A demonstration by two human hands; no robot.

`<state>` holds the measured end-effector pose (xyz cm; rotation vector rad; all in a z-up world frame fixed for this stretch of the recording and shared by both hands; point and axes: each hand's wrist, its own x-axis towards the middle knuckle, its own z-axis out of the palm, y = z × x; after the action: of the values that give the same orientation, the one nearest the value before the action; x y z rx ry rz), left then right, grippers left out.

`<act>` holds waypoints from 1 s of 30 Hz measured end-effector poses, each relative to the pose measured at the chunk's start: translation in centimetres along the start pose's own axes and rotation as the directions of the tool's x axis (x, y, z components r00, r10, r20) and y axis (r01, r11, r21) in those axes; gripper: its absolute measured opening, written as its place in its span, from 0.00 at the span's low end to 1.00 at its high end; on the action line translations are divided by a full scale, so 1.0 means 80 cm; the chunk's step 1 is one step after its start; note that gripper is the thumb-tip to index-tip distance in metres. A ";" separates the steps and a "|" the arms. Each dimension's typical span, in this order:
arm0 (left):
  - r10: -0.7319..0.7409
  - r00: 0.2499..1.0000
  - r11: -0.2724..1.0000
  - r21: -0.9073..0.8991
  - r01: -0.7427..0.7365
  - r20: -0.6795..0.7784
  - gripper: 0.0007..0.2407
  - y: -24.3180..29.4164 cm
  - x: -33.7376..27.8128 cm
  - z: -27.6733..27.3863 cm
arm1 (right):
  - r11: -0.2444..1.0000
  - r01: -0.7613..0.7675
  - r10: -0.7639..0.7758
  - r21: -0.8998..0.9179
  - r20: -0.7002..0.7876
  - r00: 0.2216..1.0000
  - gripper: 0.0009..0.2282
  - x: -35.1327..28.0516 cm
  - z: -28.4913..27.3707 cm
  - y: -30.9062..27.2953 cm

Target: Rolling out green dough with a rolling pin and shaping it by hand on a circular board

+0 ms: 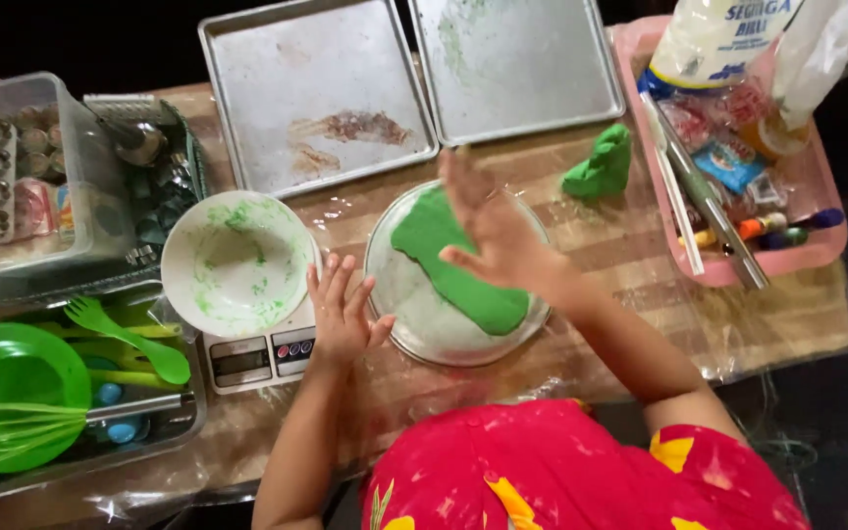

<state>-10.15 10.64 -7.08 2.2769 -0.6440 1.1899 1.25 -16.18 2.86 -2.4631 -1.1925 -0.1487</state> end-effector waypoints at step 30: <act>-0.003 0.998 0.998 0.058 0.007 -0.062 0.27 0.001 0.015 -0.001 | 0.997 0.016 -0.029 0.082 0.152 0.988 0.43 -0.054 0.012 -0.031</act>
<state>-9.63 10.44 -6.00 2.2780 -0.5875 1.2868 -3.49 -17.59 1.56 -2.4278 -1.2638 0.0829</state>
